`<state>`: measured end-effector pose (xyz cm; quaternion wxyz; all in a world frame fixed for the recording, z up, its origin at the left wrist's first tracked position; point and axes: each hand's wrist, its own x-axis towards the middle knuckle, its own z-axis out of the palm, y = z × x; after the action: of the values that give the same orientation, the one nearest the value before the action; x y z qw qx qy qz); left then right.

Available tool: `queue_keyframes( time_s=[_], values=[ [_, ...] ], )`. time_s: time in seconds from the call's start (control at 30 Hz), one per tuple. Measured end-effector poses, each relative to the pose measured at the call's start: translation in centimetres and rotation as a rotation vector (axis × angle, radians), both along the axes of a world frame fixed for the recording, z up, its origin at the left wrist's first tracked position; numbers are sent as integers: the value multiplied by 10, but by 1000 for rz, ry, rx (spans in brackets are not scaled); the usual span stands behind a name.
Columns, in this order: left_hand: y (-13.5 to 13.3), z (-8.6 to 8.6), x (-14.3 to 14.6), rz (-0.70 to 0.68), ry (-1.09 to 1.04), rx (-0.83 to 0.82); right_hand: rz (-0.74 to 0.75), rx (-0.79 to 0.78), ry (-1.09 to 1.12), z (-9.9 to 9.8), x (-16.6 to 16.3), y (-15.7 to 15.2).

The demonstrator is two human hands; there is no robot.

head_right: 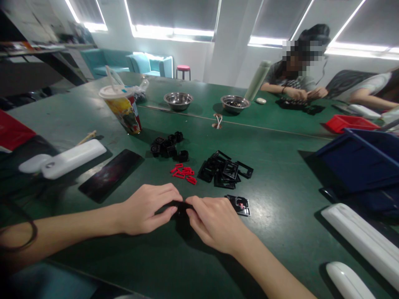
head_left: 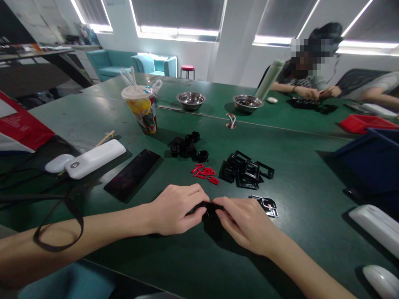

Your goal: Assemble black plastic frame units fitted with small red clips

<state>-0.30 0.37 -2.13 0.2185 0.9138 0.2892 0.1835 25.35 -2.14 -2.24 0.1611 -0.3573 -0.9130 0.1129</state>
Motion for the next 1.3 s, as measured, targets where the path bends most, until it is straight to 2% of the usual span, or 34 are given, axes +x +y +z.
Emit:
queue_keyframes(
  time_s=[0.43,1.3],
  values=[
    [-1,-1,0,9,-4,15,-23,-75,20,3,0,0],
    [-1,-2,-1,-20,43,49,-5,-64,6,3,1,1]
  ],
)
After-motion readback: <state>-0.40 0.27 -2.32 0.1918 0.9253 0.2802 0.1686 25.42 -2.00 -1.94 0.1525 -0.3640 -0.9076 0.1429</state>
